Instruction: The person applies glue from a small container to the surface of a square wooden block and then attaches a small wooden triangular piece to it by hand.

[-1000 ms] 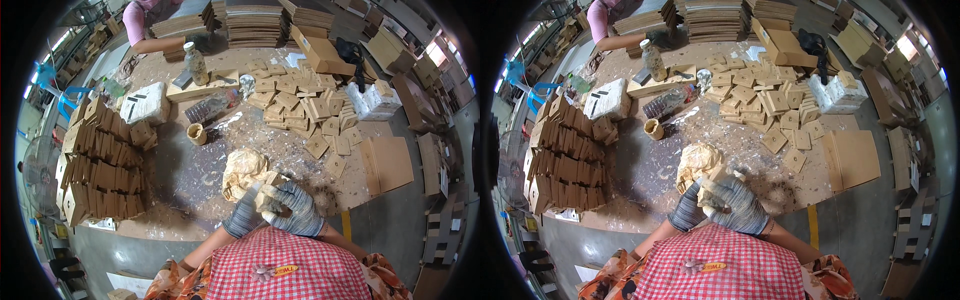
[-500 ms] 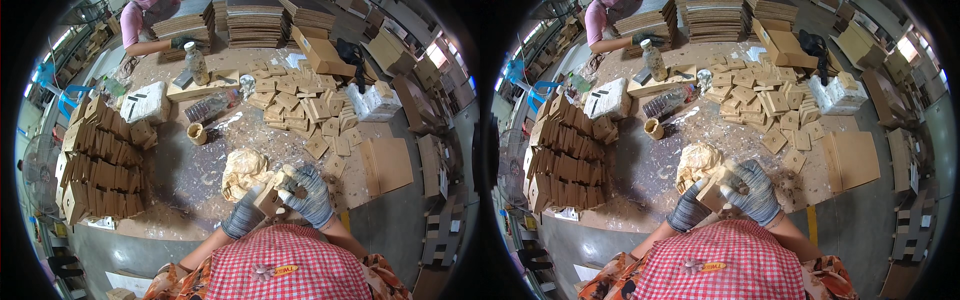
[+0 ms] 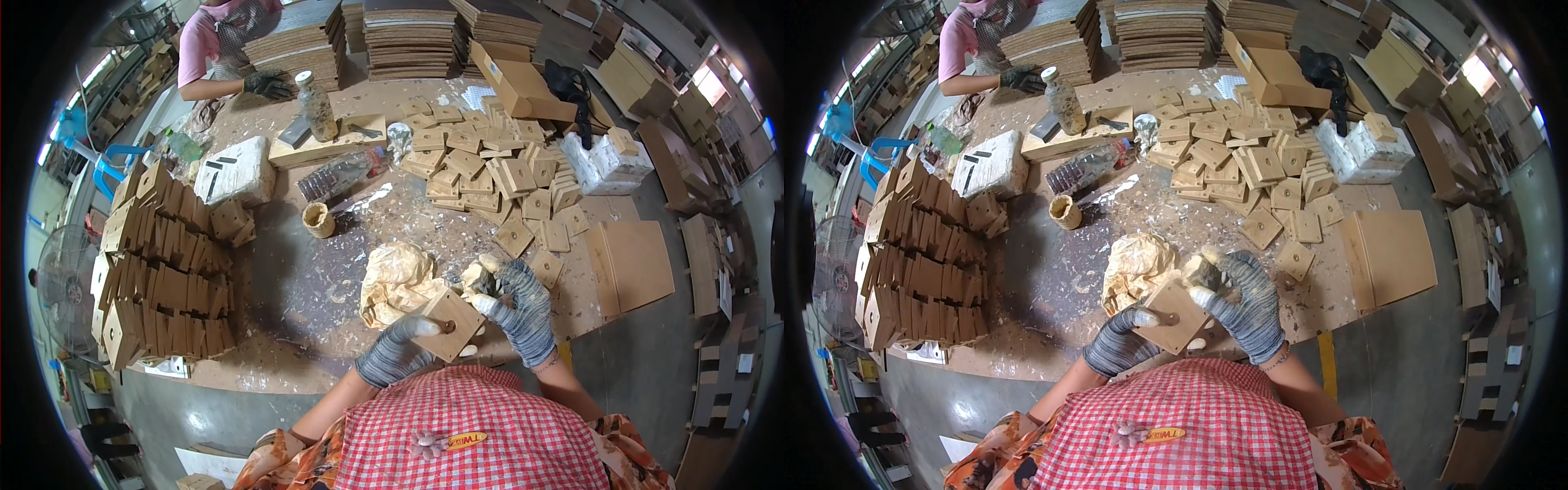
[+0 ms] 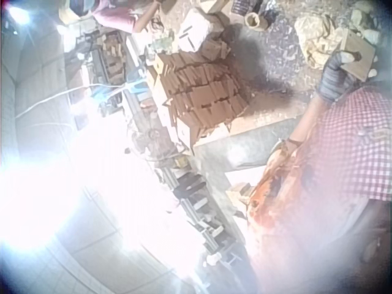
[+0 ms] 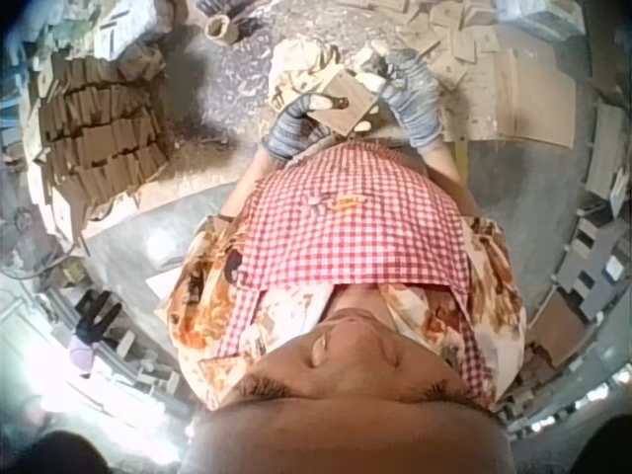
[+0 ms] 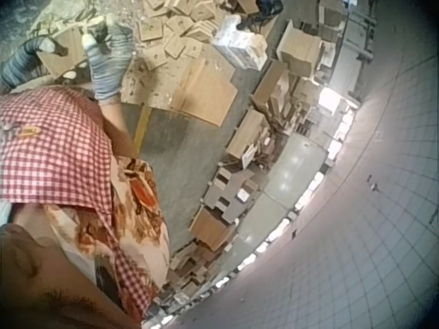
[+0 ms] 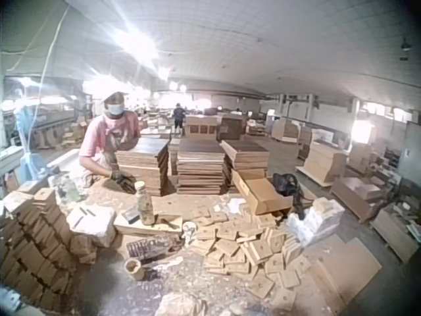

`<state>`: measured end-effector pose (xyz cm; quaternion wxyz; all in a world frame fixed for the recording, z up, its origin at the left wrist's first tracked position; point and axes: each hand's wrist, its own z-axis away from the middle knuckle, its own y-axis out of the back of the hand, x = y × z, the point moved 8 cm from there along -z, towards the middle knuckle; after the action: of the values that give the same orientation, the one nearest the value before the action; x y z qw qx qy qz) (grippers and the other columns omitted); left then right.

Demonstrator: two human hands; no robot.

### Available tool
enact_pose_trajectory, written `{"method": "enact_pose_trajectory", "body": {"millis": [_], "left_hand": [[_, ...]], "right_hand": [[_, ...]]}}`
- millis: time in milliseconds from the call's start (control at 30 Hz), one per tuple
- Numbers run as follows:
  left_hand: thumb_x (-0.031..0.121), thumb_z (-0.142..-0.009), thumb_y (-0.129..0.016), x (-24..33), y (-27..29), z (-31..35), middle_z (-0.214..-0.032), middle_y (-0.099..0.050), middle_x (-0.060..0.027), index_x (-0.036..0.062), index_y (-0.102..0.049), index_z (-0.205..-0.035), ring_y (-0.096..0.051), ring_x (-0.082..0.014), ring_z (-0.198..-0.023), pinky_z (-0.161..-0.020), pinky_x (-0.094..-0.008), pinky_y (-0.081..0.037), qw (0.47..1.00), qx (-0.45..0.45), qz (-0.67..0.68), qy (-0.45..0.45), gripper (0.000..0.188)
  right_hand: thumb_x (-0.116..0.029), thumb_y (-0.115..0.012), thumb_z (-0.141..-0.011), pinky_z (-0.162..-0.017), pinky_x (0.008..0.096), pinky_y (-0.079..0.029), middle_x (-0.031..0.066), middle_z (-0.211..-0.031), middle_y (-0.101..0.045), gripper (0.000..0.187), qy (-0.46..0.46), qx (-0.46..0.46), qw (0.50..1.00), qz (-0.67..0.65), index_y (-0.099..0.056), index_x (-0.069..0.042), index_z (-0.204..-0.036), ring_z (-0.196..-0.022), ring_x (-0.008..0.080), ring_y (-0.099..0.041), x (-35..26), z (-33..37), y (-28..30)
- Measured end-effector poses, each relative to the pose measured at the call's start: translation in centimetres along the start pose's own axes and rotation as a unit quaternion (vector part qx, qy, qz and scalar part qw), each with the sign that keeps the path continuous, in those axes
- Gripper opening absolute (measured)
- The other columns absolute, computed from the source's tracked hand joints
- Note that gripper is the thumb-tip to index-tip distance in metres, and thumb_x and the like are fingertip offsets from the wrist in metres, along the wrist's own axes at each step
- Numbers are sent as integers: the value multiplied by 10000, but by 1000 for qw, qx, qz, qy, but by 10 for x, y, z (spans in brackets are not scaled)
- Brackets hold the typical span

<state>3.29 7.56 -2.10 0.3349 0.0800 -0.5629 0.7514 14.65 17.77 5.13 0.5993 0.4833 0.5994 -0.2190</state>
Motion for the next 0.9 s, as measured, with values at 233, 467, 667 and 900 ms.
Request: {"method": "enact_pose_trajectory", "body": {"millis": [233,467,667,900], "left_hand": [[363,-668,-755,-3,13,-6,-1165,-573,-181,-45,-434,-1297,-581,-256,-1056,-898,-351,-492,999,13,-47,-13,816],[220,-739,-666,-1,27,0,-1155,-591,-146,-6,-480,-1277,-571,-271,-1075,-963,-388,-446,1000,16,1,-23,612],[365,-704,-696,10,23,5,-1185,-572,-177,-20,-451,-1308,-582,-264,-1057,-916,-374,-478,998,46,-20,-49,757],[398,-728,-670,25,4,5,-1166,-579,-168,4,-437,-1322,-580,-275,-1059,-914,-376,-479,998,13,-3,-57,750]], "right_hand": [[-92,-755,-762,-762,243,-521,56,-1000,-587,448,69,-29,996,37,-605,-36,-1180,-894,133,-603,-32,4,-19],[-38,-742,-763,-790,243,-515,64,-1001,-573,442,29,-46,998,38,-597,-28,-1180,-928,142,-604,-19,11,-20],[-91,-749,-758,-804,289,-508,81,-1001,-560,432,33,-39,997,55,-606,-20,-1159,-913,185,-597,-11,18,-14],[-126,-758,-742,-822,313,-493,95,-1002,-570,443,-6,-16,999,41,-612,-22,-1146,-927,205,-585,14,23,-1]]}}
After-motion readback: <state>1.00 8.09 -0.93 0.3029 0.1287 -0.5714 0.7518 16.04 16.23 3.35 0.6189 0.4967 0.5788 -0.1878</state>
